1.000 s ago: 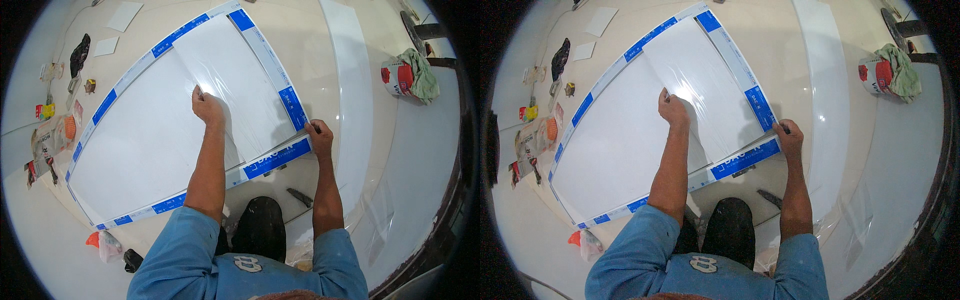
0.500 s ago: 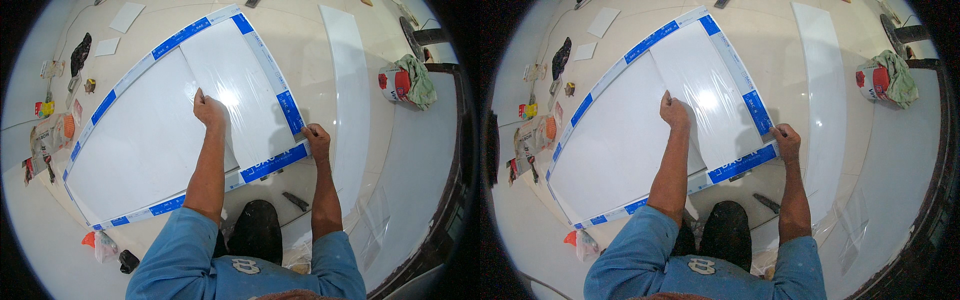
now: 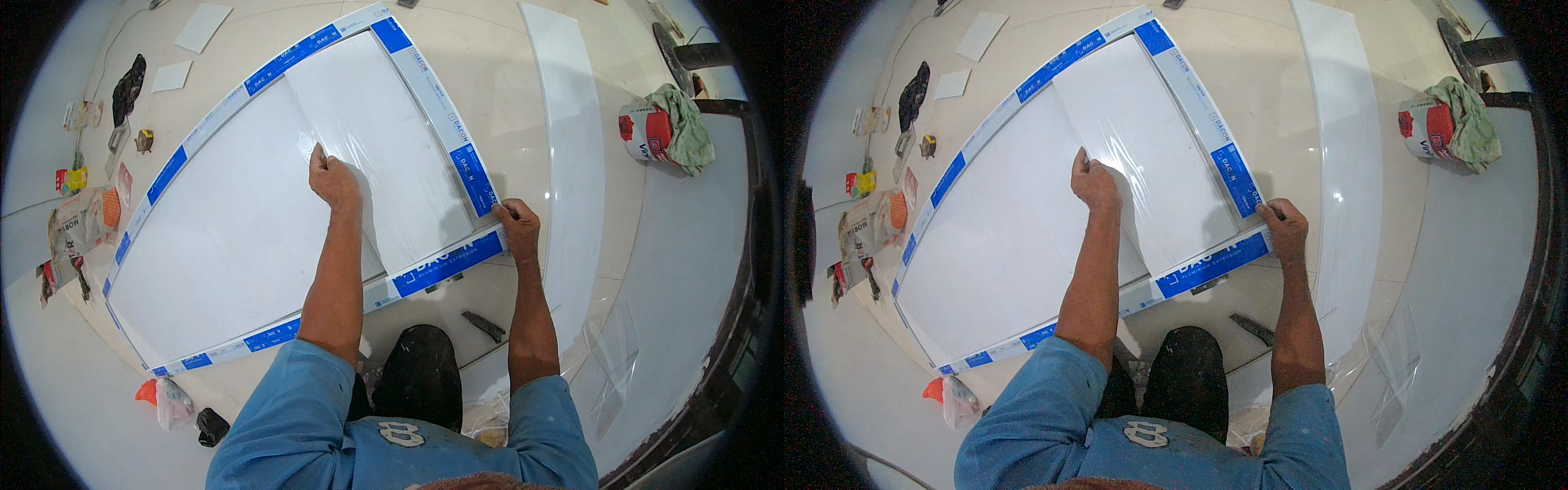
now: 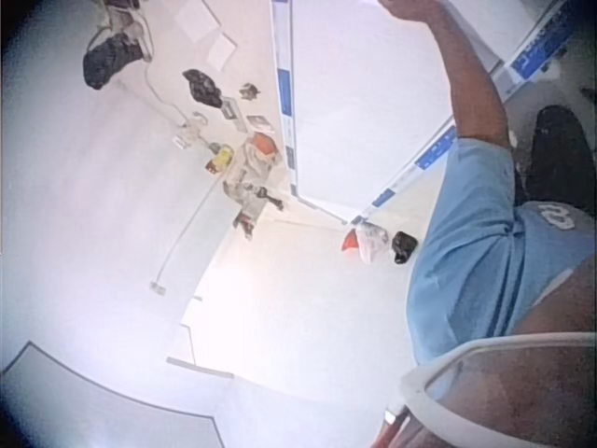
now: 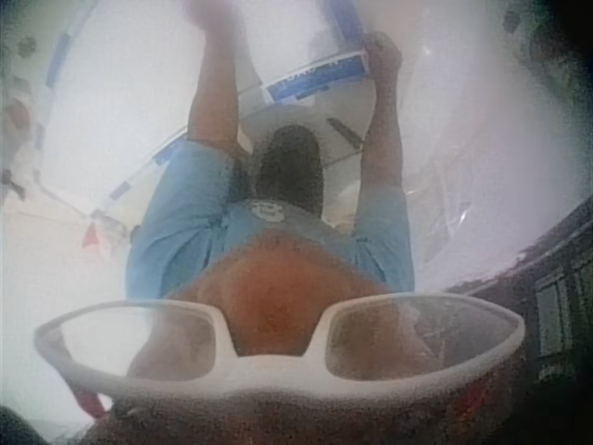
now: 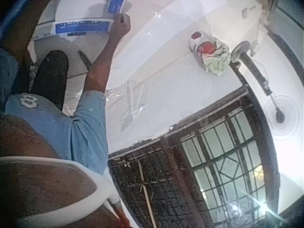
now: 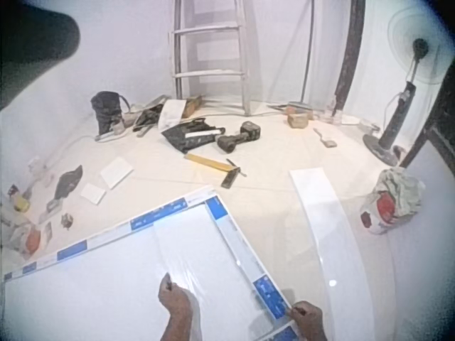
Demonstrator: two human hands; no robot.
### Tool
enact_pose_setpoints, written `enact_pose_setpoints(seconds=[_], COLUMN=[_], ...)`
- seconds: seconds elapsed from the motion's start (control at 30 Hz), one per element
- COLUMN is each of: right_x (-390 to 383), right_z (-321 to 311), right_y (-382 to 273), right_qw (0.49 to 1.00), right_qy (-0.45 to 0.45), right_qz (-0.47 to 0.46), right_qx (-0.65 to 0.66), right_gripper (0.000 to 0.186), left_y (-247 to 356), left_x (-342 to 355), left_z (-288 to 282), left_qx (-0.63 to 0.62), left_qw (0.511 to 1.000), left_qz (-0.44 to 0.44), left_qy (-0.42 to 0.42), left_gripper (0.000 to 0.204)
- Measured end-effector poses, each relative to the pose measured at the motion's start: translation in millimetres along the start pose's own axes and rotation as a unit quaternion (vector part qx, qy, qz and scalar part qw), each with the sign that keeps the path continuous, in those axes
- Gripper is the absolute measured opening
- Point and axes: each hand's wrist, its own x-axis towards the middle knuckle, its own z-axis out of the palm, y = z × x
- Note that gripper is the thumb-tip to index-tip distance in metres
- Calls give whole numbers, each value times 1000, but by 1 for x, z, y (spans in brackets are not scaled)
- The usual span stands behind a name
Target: The person kneels on the floor and measures a white tile using a try square and pencil. They then use a utility knife and a straight edge to score and cut the tile along the marked line.
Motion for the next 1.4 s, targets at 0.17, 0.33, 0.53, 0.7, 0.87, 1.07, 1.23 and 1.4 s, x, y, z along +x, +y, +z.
enact_pose_setpoints(seconds=[0.17,0.33,0.53,0.7,0.87,1.07,1.23,1.4], right_x=[0,0,1,1,0,-17,-26,-35], right_z=[0,-1,0,-2,-4,4,24,36], right_y=[4,7,6,3,-7,-22,-30,-44], right_qw=[1000,1000,1000,999,993,967,943,928], right_qy=[10,2,2,-13,-34,41,62,36], right_qz=[13,17,16,42,69,-39,-1,15], right_qx=[-2,14,-12,7,-85,-250,-327,-370], right_gripper=[18,18,16,17,23,28,26,40], left_y=[6,7,2,13,32,57,70,68], left_x=[-4,-5,-6,-18,-24,-17,-28,-23], left_z=[0,7,13,7,4,2,-2,-10], left_qx=[15,-20,49,210,308,304,331,303], left_qw=[1000,1000,998,972,942,943,934,942], left_qz=[6,-10,42,97,90,27,27,37], left_qy=[8,7,16,-32,-98,-134,-135,-138], left_gripper=[47,47,46,53,65,70,75,78])
